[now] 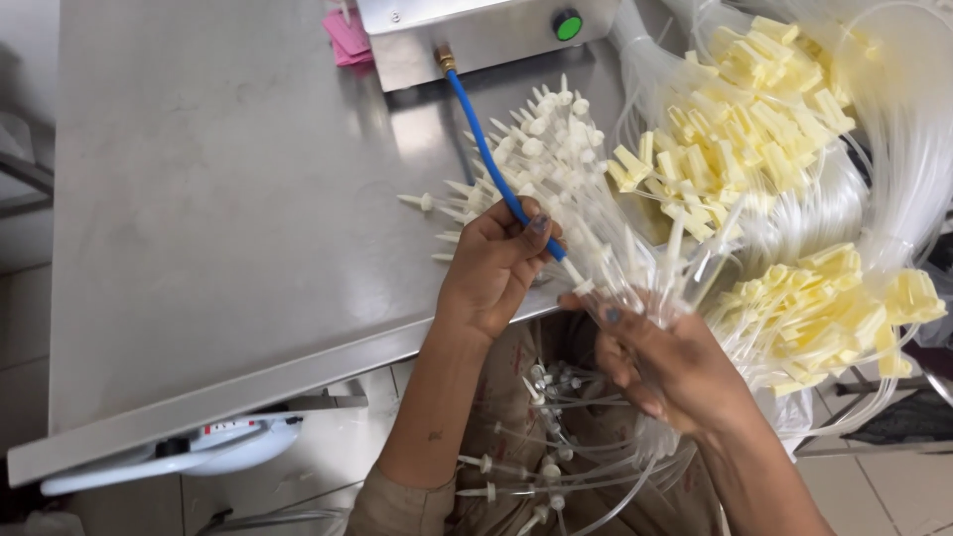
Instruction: Manually assembling and connecting small plastic medical tubing components and connectors at a factory workstation.
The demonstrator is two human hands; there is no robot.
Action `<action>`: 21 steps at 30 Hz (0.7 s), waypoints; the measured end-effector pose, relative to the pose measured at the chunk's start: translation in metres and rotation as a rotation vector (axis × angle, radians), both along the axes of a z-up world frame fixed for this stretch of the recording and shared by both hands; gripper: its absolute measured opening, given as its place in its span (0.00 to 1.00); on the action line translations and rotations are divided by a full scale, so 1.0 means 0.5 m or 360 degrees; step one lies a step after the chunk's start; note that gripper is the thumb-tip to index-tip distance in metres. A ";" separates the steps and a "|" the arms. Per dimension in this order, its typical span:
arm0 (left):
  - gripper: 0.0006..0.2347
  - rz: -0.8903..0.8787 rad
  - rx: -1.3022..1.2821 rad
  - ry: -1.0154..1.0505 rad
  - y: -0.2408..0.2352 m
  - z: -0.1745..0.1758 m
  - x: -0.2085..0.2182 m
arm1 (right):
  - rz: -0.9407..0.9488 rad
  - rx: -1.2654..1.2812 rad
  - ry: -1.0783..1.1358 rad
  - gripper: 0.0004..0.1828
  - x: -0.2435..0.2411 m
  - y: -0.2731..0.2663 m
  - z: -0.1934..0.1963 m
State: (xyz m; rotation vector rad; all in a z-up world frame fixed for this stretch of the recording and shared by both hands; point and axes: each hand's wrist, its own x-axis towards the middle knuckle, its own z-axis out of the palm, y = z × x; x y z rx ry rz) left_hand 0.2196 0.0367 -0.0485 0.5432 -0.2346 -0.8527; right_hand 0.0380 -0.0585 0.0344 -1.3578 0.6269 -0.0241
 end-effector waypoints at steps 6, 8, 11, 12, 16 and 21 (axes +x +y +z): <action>0.07 0.0078 -0.0079 -0.0135 -0.038 -0.060 0.007 | 0.0041 -0.0681 -0.0029 0.13 0.014 -0.007 -0.025; 0.07 0.0123 -0.0063 -0.0230 -0.041 -0.068 0.010 | -0.0021 -0.1093 -0.0026 0.13 0.022 0.008 -0.014; 0.09 0.0116 0.0071 -0.0186 -0.042 -0.046 0.011 | 0.0025 -0.1227 -0.0002 0.10 0.033 0.012 0.011; 0.09 0.0116 0.0117 -0.0215 -0.042 -0.047 0.010 | 0.0024 -0.1223 0.0001 0.10 0.035 0.005 0.004; 0.10 0.0108 0.0101 -0.0312 -0.077 -0.090 0.017 | 0.0011 -0.1110 -0.0018 0.10 0.068 -0.017 -0.028; 0.08 0.0128 0.0024 -0.0375 -0.064 -0.085 0.020 | 0.0180 0.0027 -0.0432 0.08 0.091 -0.161 -0.158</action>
